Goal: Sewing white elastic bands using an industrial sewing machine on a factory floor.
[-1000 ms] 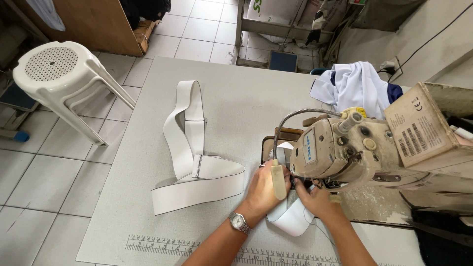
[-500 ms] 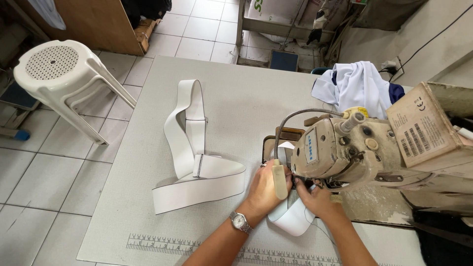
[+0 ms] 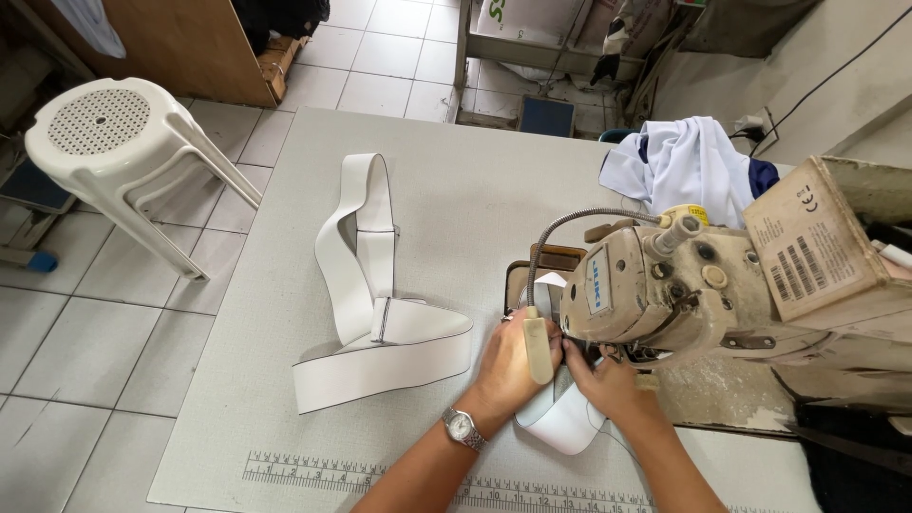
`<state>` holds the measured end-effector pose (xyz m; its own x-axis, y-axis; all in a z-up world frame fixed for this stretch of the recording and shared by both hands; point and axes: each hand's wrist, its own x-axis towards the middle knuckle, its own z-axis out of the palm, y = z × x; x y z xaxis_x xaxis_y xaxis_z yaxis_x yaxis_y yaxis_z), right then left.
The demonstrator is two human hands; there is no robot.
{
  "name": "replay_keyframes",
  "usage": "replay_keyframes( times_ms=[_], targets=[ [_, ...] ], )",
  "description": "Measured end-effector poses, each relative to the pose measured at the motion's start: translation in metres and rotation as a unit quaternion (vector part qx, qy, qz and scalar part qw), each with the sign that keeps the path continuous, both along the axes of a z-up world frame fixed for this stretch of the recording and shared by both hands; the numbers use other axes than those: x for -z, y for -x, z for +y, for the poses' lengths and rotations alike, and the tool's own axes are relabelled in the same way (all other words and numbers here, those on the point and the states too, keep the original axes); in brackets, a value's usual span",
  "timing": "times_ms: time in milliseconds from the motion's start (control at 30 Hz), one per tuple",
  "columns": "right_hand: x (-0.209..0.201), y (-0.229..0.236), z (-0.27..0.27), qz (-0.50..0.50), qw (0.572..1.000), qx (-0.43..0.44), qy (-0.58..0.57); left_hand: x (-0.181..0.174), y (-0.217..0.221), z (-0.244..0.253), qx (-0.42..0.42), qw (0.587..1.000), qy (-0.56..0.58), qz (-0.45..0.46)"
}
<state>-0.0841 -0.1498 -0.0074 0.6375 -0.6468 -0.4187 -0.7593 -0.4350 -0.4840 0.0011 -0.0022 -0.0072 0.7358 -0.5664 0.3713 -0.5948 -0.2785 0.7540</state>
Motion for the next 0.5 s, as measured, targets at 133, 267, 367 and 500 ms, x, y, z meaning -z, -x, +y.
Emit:
replay_keyframes(
  times_ms=[133,267,367,500],
  targets=[
    [-0.002,0.002,0.000,-0.065,0.996,-0.054,0.033,0.000,0.000,0.000,-0.002,1.000,0.006,0.013],
    [-0.012,-0.001,0.005,0.025,1.000,-0.013,0.008,-0.006,0.001,0.003,0.003,0.999,0.017,0.052],
    [0.010,0.006,-0.003,-0.110,0.987,-0.091,0.070,-0.009,0.002,0.004,0.003,0.998,-0.010,0.067],
    [-0.023,-0.001,0.009,0.028,0.998,-0.060,0.024,-0.013,0.002,0.010,0.022,0.999,-0.025,0.040]
  ],
)
